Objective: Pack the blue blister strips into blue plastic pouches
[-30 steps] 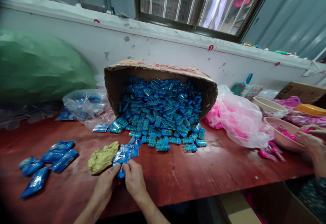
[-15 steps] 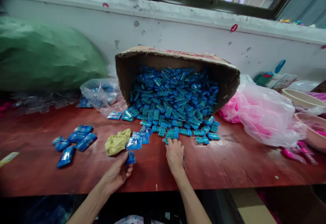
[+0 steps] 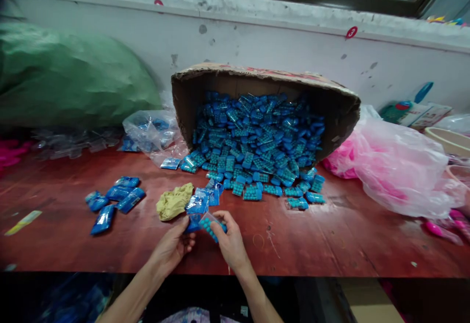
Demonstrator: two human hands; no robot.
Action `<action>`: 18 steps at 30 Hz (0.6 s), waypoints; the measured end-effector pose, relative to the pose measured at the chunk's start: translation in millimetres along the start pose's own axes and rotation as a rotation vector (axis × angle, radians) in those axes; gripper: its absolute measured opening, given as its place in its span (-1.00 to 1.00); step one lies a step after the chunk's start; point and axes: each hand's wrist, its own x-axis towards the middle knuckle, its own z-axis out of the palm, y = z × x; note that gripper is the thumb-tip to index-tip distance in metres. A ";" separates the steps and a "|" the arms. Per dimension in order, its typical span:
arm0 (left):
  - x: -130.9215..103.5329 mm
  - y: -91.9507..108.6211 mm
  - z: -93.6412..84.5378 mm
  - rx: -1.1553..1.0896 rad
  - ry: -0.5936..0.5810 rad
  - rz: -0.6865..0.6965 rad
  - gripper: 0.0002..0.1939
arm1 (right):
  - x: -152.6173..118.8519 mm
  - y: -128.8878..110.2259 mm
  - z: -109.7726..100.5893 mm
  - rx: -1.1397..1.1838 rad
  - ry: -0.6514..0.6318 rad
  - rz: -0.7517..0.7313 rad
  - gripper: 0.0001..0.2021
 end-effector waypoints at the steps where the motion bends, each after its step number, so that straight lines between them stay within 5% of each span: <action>1: 0.0 -0.3 -0.3 0.010 -0.003 0.017 -0.74 | -0.3 0.0 0.6 -0.024 0.000 -0.014 -0.82; 11: -2.2 3.4 -0.6 0.114 0.006 0.039 -0.71 | -7.5 3.6 2.4 -0.296 0.017 -0.305 -0.78; 18: -0.1 0.8 -3.1 0.250 0.008 0.300 -0.66 | -6.5 8.7 7.6 -0.116 0.018 -0.113 -0.81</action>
